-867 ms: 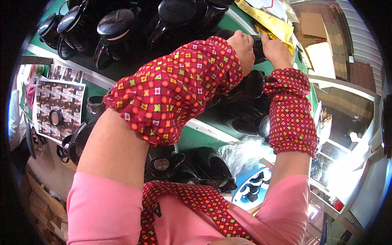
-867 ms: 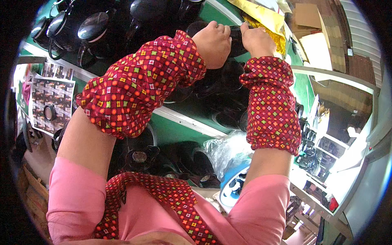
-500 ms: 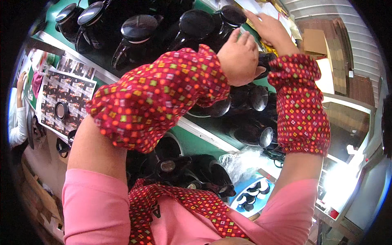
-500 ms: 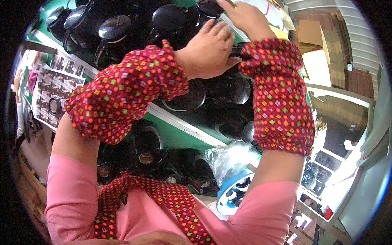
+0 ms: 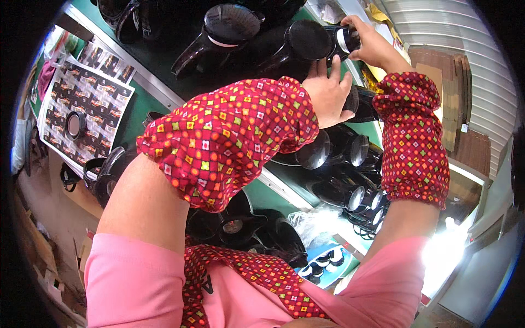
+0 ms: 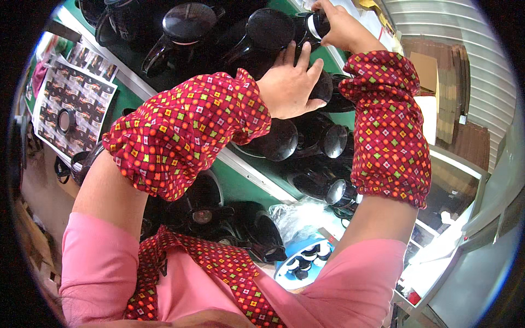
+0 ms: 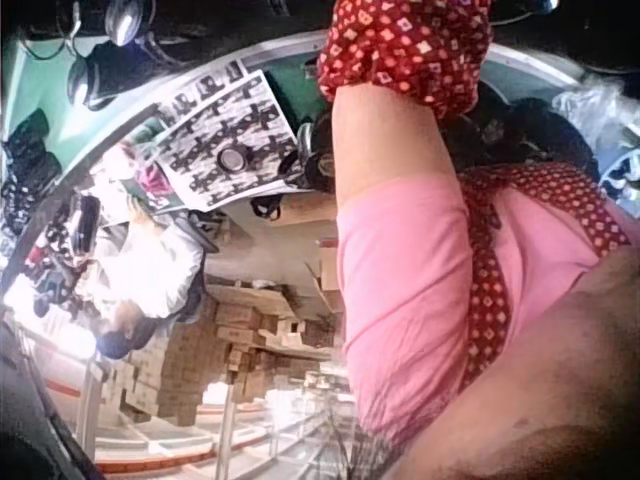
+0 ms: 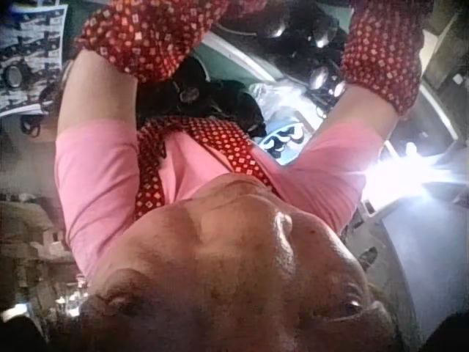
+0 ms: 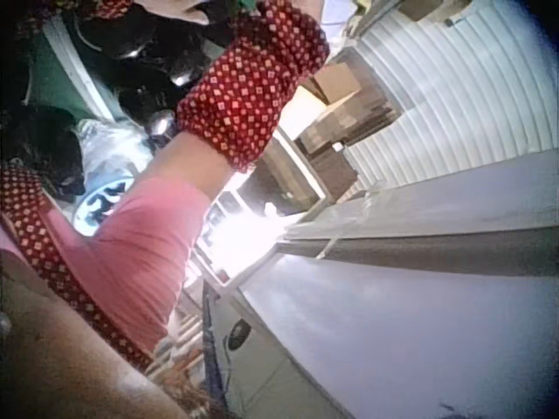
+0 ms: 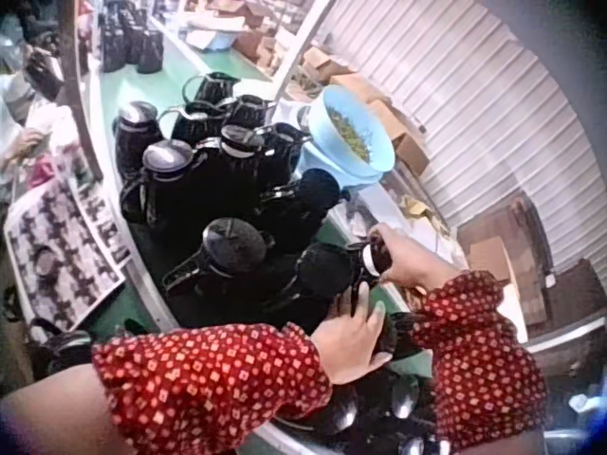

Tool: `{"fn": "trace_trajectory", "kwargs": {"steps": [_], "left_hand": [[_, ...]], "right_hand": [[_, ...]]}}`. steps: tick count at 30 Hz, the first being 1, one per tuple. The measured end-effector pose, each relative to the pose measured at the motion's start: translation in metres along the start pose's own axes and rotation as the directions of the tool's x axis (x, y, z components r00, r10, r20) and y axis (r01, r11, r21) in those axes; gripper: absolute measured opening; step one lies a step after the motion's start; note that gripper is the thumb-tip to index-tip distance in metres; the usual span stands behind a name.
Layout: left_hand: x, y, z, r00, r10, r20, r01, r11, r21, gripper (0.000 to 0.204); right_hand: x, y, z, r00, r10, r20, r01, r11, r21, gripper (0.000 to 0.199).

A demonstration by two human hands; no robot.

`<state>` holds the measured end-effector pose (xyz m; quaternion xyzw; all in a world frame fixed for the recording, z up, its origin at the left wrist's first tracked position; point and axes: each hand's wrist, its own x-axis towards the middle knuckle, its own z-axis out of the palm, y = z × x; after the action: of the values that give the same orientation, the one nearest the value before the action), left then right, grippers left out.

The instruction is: The person repeatedly picks up black electric kettles and white lids from a blue basin, then places the lids onto the kettles on a green workbench. The person handles the items one at a time and continues the process throughout the clip.

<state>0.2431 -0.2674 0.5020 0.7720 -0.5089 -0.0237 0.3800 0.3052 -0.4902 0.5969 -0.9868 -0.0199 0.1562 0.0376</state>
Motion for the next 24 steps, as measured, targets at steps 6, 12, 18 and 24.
{"fn": "trace_trajectory", "kwargs": {"steps": [6, 12, 18, 24], "left_hand": [[0.001, 0.003, -0.002, 1.000, 0.011, 0.004, -0.011, 1.000, 0.024, 0.088], [0.002, 0.004, 0.001, 1.000, 0.004, -0.003, -0.004, 0.999, 0.043, 0.087], [0.002, 0.004, 0.004, 1.000, 0.014, -0.015, -0.014, 0.999, 0.029, 0.087], [0.002, 0.007, 0.002, 0.999, 0.005, 0.036, -0.006, 1.000, 0.028, 0.087]], "right_hand": [[-0.011, -0.014, -0.003, 1.000, -0.005, 0.009, 0.006, 0.991, -0.136, 0.088], [-0.017, -0.013, -0.005, 1.000, -0.005, 0.002, 0.005, 0.986, -0.169, 0.078], [-0.013, -0.019, -0.011, 0.901, 0.393, -0.185, -0.426, 0.884, -0.193, 0.087], [-0.010, -0.031, -0.024, 0.808, 0.572, 0.139, -0.572, 0.819, -0.042, 0.084]]}}
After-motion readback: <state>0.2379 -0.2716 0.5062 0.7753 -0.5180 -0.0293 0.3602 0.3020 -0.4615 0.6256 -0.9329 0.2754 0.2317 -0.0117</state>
